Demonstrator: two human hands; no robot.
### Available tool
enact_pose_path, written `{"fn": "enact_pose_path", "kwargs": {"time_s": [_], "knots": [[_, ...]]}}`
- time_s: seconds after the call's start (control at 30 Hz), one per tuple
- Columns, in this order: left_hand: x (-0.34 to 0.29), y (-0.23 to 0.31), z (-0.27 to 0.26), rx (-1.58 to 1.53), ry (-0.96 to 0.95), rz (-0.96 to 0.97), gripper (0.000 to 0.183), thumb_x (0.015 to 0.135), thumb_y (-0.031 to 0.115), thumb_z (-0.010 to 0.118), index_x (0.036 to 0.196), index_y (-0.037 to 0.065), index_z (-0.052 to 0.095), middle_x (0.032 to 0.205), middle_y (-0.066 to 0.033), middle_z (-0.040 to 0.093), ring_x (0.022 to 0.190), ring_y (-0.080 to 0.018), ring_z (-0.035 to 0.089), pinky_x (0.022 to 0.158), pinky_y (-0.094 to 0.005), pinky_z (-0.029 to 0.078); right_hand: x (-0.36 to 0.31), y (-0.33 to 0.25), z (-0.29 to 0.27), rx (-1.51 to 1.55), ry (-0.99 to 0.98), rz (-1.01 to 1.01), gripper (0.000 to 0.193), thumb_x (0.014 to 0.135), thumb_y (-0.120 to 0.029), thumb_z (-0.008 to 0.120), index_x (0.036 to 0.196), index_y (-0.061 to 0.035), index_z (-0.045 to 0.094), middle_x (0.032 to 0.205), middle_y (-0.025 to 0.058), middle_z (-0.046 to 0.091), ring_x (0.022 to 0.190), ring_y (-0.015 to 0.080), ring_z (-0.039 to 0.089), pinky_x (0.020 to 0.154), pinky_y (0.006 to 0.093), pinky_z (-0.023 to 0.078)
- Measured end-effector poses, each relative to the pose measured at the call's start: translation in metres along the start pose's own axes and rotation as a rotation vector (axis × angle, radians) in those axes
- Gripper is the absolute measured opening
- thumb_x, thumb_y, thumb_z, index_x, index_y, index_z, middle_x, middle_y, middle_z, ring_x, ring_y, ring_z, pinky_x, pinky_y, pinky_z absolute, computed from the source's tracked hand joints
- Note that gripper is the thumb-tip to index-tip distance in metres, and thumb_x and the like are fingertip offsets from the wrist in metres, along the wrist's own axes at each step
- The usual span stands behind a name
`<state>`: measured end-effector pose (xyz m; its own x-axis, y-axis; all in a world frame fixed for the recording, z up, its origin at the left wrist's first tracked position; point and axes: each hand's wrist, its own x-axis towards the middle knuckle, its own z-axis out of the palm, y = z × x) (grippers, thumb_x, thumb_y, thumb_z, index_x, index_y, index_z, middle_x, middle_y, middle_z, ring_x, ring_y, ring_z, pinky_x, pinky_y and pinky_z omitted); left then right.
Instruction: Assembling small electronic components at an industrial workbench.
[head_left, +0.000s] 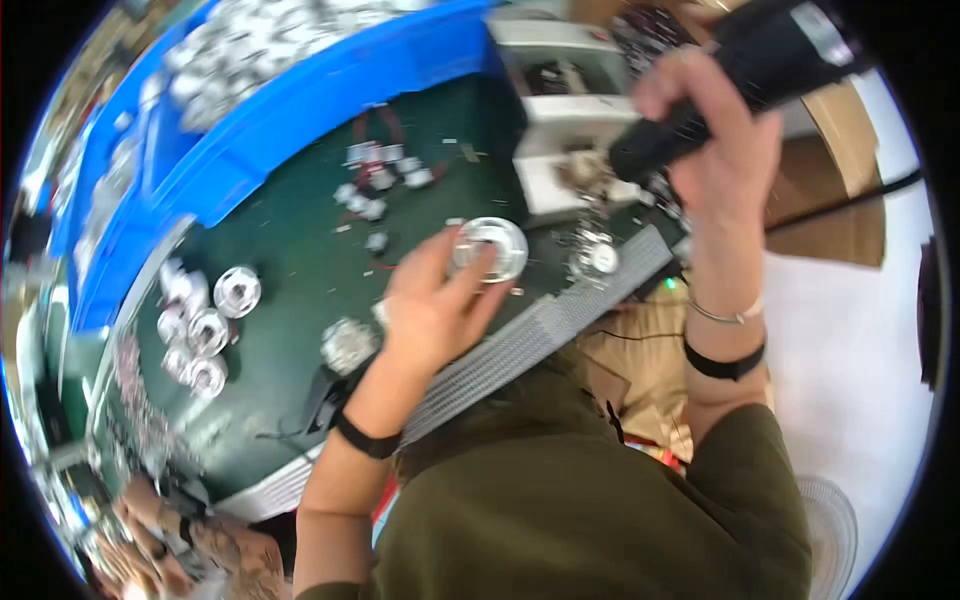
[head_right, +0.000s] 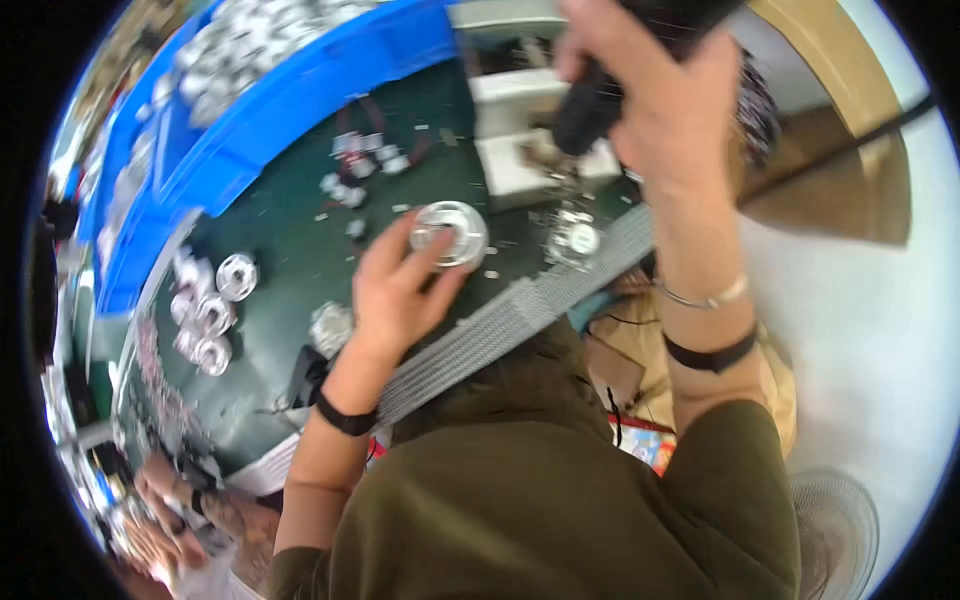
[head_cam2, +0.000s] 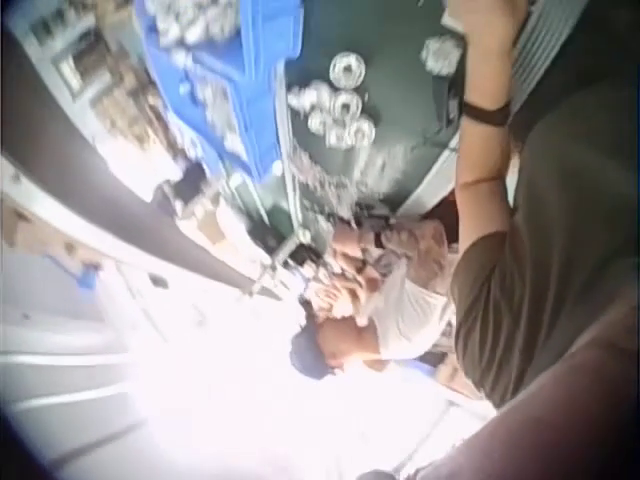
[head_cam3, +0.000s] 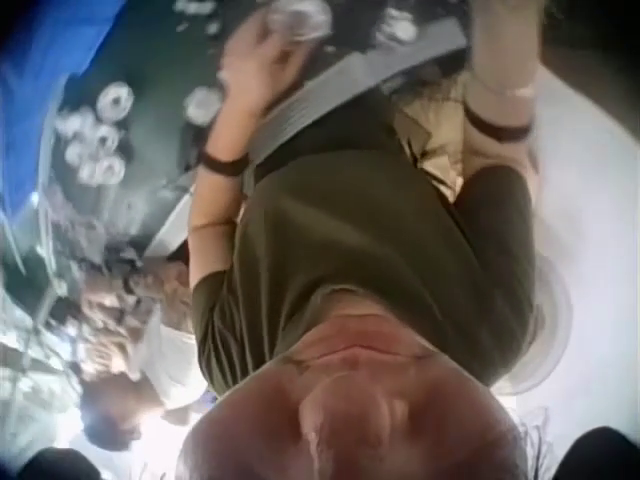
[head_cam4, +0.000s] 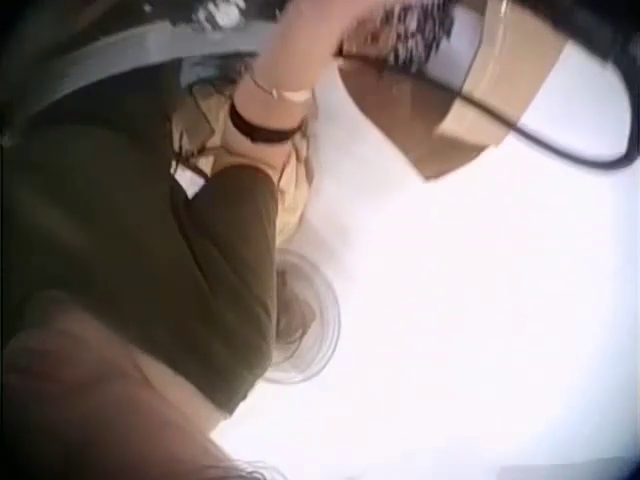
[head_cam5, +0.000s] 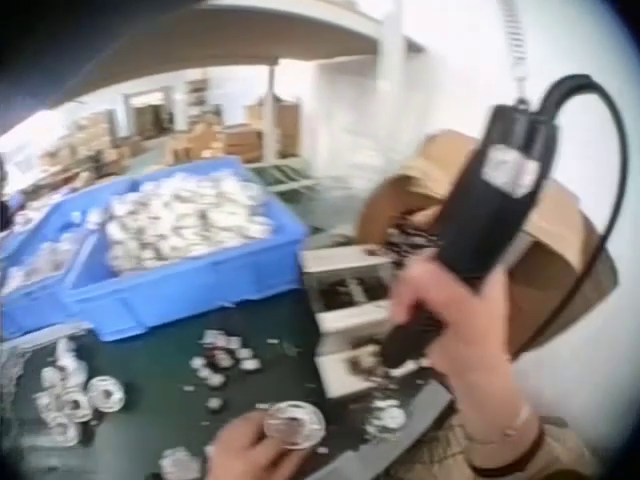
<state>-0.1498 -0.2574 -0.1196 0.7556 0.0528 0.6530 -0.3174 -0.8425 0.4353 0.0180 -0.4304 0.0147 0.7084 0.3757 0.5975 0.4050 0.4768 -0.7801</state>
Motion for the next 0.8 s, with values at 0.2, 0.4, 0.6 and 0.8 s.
{"fn": "enact_pose_path", "kwargs": {"time_s": [0.2, 0.4, 0.6, 0.8], "knots": [[0.000, 0.003, 0.007, 0.008, -0.022, -0.020, 0.041, 0.062, 0.017, 0.082, 0.100, 0.013, 0.068, 0.112, -0.0172, 0.060, 0.089, -0.0314, 0.063, 0.073, -0.0369, 0.052, -0.017, 0.005, -0.022, 0.017, 0.067, 0.004, 0.010, 0.083, 0.000, 0.057, 0.091, 0.0031, 0.053, 0.071, 0.0113, 0.057, 0.062, 0.0229, 0.056, 0.061, 0.0348, 0.046], [-0.003, 0.001, 0.009, 0.005, -0.008, -0.033, 0.043, 0.061, 0.015, 0.082, 0.102, 0.013, 0.067, 0.112, -0.0170, 0.060, 0.089, -0.0313, 0.063, 0.073, -0.0361, 0.053, -0.021, 0.022, -0.031, -0.009, 0.045, 0.006, 0.004, 0.081, 0.002, 0.058, 0.082, 0.0029, 0.054, 0.070, 0.0110, 0.057, 0.061, 0.0228, 0.056, 0.061, 0.0352, 0.047], [-0.001, 0.001, 0.009, 0.002, -0.016, -0.027, 0.044, 0.060, 0.014, 0.081, 0.101, 0.013, 0.067, 0.111, -0.0177, 0.060, 0.089, -0.0309, 0.063, 0.073, -0.0361, 0.053, -0.026, 0.030, -0.033, 0.025, 0.050, -0.015, 0.004, 0.081, 0.002, 0.058, 0.081, 0.0025, 0.054, 0.070, 0.0118, 0.058, 0.061, 0.0230, 0.056, 0.061, 0.0354, 0.047], [-0.001, 0.001, 0.009, -0.019, 0.005, -0.030, 0.043, 0.059, 0.013, 0.082, 0.100, 0.011, 0.067, 0.110, -0.0179, 0.060, 0.089, -0.0300, 0.063, 0.073, -0.0356, 0.053, -0.032, 0.025, -0.020, 0.006, 0.045, -0.037, 0.006, 0.082, 0.004, 0.056, 0.087, 0.0024, 0.052, 0.072, 0.0125, 0.058, 0.063, 0.0231, 0.056, 0.061, 0.0360, 0.047]]}}
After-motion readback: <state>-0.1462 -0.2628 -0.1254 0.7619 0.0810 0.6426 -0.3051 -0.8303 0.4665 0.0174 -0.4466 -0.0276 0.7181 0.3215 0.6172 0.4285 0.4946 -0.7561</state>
